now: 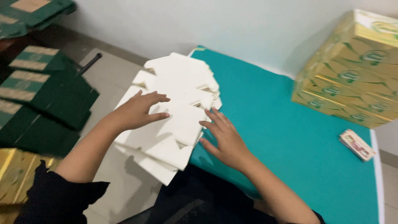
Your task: The person folds flat cardboard pieces into rectangular boxes, inserts small wrapped items inside, and closes the flaps. The person then stacks the completed boxes on a pile to the right.
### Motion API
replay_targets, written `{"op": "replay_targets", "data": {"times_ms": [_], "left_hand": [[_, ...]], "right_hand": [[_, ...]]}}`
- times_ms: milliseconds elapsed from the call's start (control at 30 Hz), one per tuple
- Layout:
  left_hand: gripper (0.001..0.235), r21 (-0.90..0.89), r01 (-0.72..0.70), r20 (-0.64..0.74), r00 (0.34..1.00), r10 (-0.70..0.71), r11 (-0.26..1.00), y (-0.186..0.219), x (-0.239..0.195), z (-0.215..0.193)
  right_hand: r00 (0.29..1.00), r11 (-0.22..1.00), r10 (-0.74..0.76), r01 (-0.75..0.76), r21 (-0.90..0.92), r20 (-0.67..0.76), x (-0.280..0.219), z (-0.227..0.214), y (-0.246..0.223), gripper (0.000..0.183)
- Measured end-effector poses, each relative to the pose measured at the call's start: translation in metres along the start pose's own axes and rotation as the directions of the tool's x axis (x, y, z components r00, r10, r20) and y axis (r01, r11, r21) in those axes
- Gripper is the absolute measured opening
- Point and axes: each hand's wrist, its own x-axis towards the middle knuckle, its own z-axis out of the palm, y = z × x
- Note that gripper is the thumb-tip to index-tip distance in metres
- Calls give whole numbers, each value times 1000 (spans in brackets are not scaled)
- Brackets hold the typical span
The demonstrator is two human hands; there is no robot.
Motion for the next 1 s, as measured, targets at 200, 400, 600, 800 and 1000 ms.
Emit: {"op": "replay_targets", "data": {"times_ms": [200,400,600,800,1000], "left_hand": [[73,-27,298,114,949,-293,954,-69,-73,14],[77,0,281,120,953,-279,960,-105,-74,38],[74,26,312,84,946,-313,950,-98,-73,32],[75,72,295,71,951,-300,953,-98,-70,36],[73,114,259,35,964,-264,959,-101,-70,43]], "right_hand": [[911,997,-32,1,77,411,47,72,-47,71],[831,994,105,-66,-90,546,60,77,-60,74],[855,996,92,-72,-60,511,58,67,-62,70],[843,991,101,-40,-126,528,61,71,-64,64],[830,983,111,-9,-186,546,65,70,-68,62]]}}
